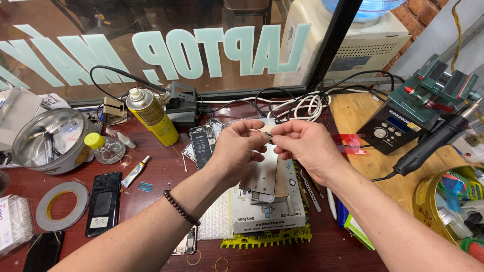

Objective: The person works at a repair bench on a disassembled smartphone. They lift and reposition the display assembly, press the frame into a holding jig, use a screwdriver on small fasteners, and transfer small components between the old frame and the replacement screen assembly.

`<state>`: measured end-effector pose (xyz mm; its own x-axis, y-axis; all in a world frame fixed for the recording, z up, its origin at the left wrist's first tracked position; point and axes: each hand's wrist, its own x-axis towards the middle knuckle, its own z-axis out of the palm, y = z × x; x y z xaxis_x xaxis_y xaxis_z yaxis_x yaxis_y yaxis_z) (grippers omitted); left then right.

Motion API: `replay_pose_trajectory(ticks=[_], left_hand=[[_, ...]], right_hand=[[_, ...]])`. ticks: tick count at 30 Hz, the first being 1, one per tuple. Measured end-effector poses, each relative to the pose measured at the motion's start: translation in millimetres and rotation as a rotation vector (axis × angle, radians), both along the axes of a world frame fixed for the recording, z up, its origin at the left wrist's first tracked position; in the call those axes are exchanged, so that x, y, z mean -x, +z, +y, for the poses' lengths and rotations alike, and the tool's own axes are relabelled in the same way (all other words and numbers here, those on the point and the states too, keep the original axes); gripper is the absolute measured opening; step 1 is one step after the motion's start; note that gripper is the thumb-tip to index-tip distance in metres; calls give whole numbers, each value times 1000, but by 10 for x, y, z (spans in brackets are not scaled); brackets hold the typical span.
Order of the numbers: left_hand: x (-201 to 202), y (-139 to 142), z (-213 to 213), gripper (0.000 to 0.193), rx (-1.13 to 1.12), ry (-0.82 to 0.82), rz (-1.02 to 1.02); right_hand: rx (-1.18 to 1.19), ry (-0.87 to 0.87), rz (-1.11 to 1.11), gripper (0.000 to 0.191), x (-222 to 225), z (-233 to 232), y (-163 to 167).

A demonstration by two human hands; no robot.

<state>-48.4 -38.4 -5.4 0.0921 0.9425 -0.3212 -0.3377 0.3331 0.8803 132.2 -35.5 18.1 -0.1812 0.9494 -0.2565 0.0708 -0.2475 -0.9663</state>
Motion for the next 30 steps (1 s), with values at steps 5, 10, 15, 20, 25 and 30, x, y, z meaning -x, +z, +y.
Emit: replay_pose_trajectory(ticks=[5,10,15,20,25,30], left_hand=[[-60,-55,86,37,70,40,-57],[49,-57,296,22,-269,14,411],[144,-50,710,21,-536,-196,1072],[64,-122,801,32,-608,-334,1105],[62,-130,743,35,-631,-330,1100],[107,-99,685,37,-650,-301,1084]], right_hand=[[-156,35,-75,21,10,-3,-13],[-205,3,-200,19,-96,103,-65],[-84,-66,-172,19,-177,242,-213],[-142,-35,-328,19,-147,325,-445],[-295,-29,-557,21,-88,400,-615],[-330,-13,-653,20,-45,394,-634]])
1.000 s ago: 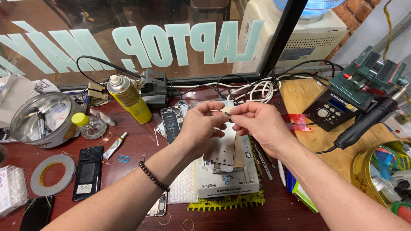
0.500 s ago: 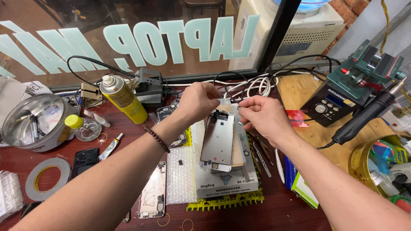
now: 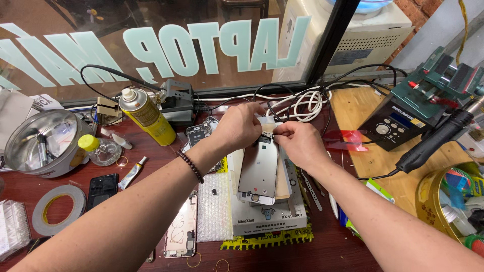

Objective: The person works at a repair bench on a disassembled smartphone. They lift and reposition the display assembly, press the frame into a holding jig, use a screwdriver on small fasteners, and transfer small components between the old frame and the replacement screen assembly.

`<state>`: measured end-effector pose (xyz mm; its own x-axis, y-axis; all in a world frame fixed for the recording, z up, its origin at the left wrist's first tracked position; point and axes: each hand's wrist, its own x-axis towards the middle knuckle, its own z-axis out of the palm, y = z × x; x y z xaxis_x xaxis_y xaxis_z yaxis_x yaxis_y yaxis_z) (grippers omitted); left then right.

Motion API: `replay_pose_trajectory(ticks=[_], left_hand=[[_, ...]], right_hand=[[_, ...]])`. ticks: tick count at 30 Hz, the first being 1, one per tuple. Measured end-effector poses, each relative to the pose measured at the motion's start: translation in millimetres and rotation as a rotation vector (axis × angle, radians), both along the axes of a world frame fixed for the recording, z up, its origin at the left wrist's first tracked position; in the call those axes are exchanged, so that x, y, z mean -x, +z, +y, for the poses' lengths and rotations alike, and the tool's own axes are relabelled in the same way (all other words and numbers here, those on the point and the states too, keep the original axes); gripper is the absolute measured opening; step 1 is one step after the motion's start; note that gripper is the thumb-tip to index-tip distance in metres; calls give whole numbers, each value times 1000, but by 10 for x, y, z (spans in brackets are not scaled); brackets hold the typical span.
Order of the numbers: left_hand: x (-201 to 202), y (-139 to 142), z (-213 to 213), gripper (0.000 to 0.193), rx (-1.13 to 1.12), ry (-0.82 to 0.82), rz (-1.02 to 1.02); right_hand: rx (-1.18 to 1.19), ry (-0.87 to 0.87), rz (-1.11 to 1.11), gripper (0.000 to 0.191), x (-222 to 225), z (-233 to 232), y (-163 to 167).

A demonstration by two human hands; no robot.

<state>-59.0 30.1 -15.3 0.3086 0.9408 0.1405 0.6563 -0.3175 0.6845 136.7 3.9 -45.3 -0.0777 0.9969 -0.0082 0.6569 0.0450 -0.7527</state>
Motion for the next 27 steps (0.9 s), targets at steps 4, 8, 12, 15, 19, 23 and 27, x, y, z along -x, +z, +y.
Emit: replay_pose_trajectory(ticks=[4,8,12,15,19,23,27], left_hand=[[-15,17,-76,41,-73,-8,82],[-36,42,-158,37,-205,-33,167],[-57,63,-222,31,-323,-112,260],[-78,56,-248,25,-342,-148,312],[-102,10,-227,18,-350,-133,338],[-106,-67,-197,21,-358,-93,338],[-91,-116,-181,24,-357,-68,319]], right_hand=[[-69,18,-70,19,16,-31,48],[-142,0,-109,17,21,-74,82],[-186,14,-91,16,22,-100,110],[-171,17,-77,16,23,-133,131],[-194,43,-101,15,28,-153,165],[-214,49,-99,15,30,-163,175],[-222,51,-86,15,31,-159,167]])
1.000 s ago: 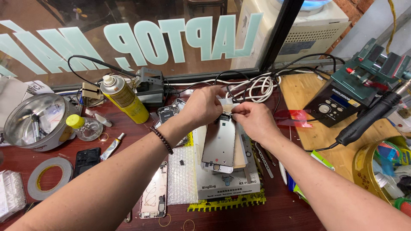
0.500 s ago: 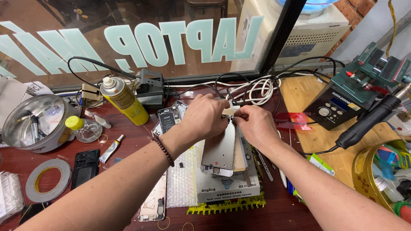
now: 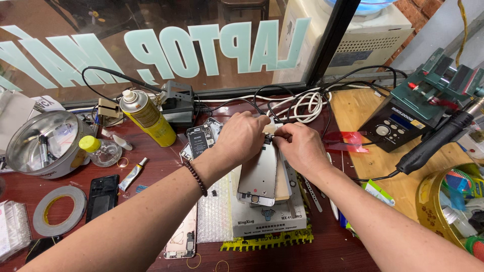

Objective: The person works at a repair bench on a disassembled smartphone. They lift and reposition the display assembly, press the frame into a holding jig, use a screwdriver on small fasteners, and transfer small components between the old frame and the replacement screen assembly.

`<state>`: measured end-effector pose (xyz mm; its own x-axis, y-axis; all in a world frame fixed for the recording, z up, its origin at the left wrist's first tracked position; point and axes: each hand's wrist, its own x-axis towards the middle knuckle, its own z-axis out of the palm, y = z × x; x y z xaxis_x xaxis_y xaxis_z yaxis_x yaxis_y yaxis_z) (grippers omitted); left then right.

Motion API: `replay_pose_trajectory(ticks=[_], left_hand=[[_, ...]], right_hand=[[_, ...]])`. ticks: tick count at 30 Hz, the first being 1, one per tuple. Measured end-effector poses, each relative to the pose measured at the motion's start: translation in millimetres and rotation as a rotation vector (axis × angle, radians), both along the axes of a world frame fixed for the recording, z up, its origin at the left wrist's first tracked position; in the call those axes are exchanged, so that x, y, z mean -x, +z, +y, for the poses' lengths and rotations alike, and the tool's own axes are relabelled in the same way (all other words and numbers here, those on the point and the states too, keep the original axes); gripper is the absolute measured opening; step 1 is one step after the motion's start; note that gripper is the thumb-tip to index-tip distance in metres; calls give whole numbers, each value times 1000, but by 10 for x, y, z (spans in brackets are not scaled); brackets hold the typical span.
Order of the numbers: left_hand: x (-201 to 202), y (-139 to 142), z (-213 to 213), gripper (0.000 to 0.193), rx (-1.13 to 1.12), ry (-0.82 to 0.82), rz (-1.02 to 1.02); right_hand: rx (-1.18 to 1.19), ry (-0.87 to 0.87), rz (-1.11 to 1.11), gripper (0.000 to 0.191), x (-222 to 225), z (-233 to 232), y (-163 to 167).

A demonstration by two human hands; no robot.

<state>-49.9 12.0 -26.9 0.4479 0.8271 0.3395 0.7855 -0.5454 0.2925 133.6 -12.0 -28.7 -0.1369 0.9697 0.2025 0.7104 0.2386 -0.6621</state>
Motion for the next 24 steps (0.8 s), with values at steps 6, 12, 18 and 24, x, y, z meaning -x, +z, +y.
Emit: replay_pose_trajectory(ticks=[6,12,18,24], left_hand=[[18,2,-30,31,59,71,-106],[21,61,-64,31,88,84,-121],[17,128,-96,36,66,33,-87],[12,65,-105,23,-27,-29,-32]], right_hand=[[23,-1,14,17,34,78,-10],[110,-42,12,18,41,113,-25],[119,-75,75,19,48,102,-48],[144,-124,7,18,-35,52,-40]])
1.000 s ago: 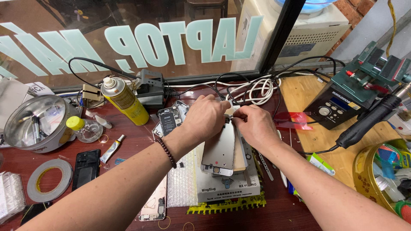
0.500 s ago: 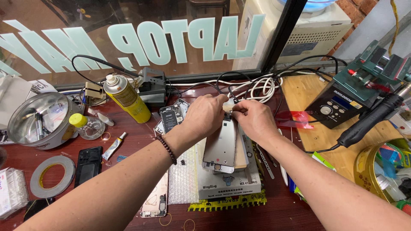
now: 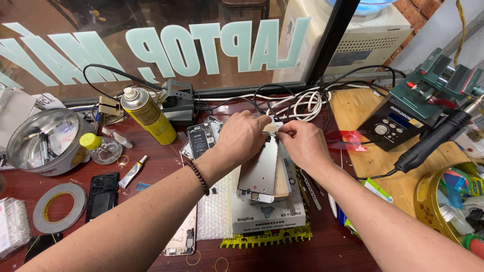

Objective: The person works at a repair bench on a disassembled smartphone. They lift and reposition the display assembly, press the frame into a holding jig, use a screwdriver on small fasteners, and transfer small components between the old frame and the replacement screen assembly.

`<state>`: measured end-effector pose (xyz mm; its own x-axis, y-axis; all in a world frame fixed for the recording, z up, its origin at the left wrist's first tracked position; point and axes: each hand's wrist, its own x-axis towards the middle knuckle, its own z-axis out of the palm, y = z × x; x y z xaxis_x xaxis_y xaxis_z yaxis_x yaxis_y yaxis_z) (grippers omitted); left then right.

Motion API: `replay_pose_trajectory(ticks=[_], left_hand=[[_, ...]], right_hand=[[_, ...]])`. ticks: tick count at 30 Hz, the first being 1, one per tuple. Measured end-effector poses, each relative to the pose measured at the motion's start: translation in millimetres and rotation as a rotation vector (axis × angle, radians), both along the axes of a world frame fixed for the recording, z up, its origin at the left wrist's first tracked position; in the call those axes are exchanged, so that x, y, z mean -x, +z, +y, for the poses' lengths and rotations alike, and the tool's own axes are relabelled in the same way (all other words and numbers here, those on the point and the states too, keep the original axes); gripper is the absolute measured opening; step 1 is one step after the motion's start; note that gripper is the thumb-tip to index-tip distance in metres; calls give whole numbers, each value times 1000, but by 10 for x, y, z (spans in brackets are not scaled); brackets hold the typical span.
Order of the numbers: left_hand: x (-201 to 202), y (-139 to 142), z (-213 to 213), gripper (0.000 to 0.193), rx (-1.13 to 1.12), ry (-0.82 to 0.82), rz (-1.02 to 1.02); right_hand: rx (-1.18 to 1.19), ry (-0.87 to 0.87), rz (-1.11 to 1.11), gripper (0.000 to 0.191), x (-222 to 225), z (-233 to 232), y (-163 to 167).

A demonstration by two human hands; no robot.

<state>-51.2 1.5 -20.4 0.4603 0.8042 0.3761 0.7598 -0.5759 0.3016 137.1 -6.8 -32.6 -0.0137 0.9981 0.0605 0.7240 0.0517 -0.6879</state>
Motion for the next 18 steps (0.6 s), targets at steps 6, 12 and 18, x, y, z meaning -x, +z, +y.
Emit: replay_pose_trajectory(ticks=[6,12,18], left_hand=[[-14,-91,25,27,-8,27,-20],[-9,-98,20,34,45,99,-62],[-7,-77,17,33,65,113,-94]], right_hand=[[-33,22,5,18,-13,-19,-21],[-56,38,-5,18,29,19,3],[-102,115,-18,18,82,87,28]])
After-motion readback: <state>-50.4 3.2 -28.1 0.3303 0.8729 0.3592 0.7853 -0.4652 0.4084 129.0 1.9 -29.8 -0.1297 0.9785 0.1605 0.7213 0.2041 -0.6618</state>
